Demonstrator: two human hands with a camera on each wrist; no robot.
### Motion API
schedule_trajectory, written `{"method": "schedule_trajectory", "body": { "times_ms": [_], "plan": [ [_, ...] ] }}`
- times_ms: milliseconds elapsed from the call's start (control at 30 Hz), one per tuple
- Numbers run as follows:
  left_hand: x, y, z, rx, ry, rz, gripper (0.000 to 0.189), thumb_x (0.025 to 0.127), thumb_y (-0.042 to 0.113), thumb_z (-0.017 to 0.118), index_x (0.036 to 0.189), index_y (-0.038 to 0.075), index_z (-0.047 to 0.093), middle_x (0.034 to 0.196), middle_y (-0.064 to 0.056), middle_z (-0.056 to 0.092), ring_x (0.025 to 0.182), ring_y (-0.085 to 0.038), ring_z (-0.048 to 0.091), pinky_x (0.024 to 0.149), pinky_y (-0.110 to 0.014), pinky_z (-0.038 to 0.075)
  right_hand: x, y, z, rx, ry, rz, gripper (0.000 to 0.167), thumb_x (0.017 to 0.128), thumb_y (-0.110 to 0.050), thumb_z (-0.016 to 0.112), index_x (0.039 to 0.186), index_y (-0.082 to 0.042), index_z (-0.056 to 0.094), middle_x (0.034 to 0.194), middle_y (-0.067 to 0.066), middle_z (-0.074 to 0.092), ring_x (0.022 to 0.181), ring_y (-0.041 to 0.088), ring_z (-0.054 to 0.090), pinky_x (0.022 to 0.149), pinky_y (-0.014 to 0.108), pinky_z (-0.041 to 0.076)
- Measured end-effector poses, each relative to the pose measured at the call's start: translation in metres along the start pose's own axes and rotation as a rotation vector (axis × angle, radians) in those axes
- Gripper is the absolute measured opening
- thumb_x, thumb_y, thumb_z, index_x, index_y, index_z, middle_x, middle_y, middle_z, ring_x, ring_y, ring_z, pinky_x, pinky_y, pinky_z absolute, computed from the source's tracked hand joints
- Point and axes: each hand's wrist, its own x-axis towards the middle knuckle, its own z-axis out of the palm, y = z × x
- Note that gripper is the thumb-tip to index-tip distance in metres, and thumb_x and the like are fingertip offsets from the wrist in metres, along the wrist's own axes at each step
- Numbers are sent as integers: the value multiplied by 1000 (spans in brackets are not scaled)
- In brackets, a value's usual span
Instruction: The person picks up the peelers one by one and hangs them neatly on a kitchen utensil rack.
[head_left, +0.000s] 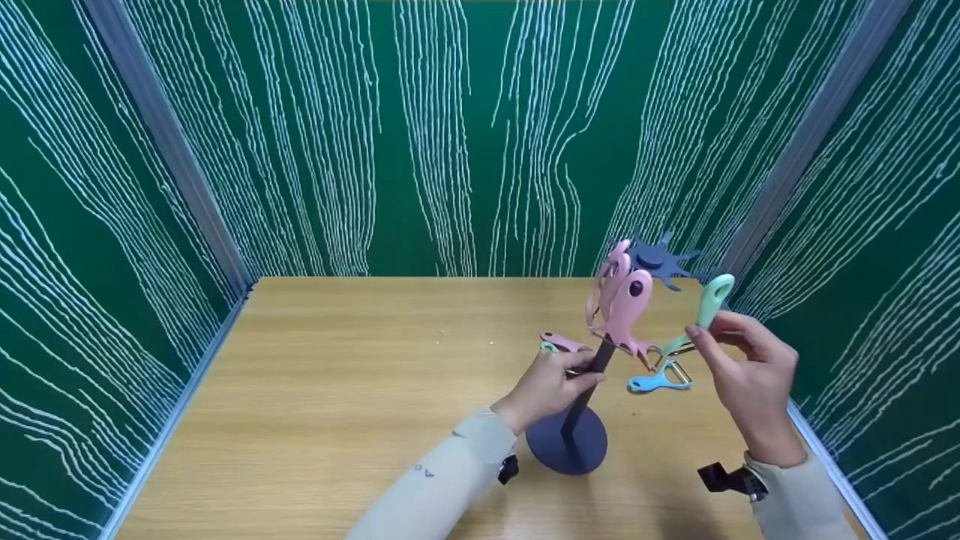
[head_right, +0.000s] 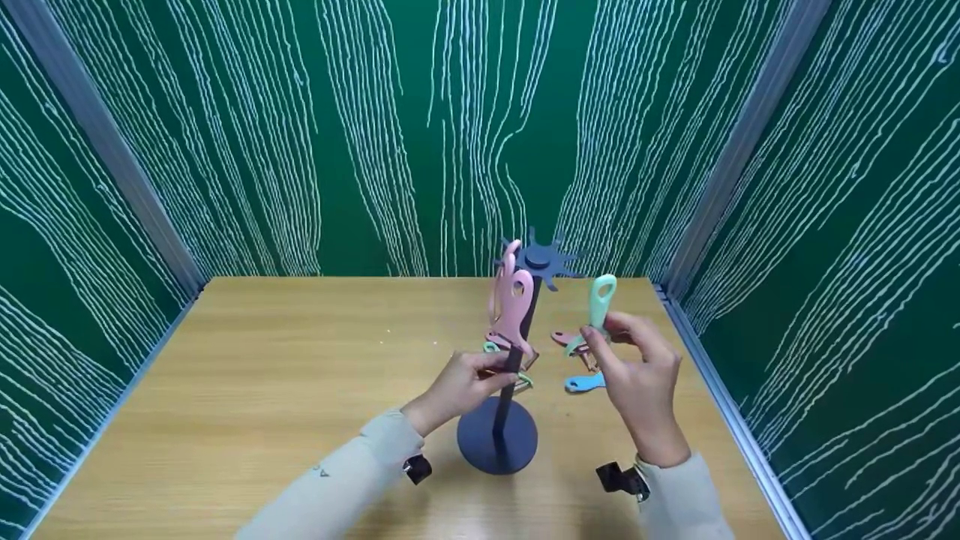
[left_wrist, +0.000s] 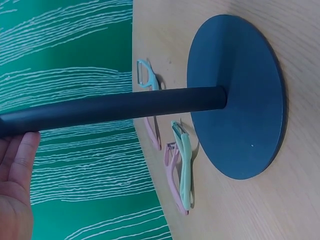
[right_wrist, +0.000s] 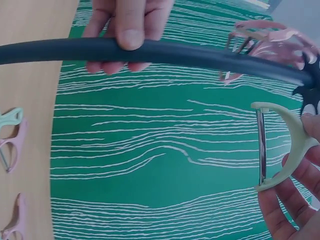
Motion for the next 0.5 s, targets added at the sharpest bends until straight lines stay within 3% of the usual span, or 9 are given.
{"method": "schedule_trajectory", "body": {
  "times_ms": [333, 500],
  "plan": [
    [0, 0, 0, -28, -12, -29, 31, 109, 17, 69, 137, 5, 75, 128, -13, 80, 111, -5, 76, 93, -16, 60, -4, -18, 0, 85, 1, -154, 26, 82, 23, 78, 107, 16, 75, 106, -15, 79, 98, 0, 75, 93, 12, 58],
    [0, -1, 0, -49, -13, -38, 30, 108, 16, 69, 137, 7, 75, 128, -8, 80, 110, -4, 76, 92, -17, 61, -6, -27, 5, 93, -31, -221, 20, 83, 17, 82, 102, 14, 78, 102, -9, 80, 94, -1, 73, 90, 11, 58]
  ]
}}
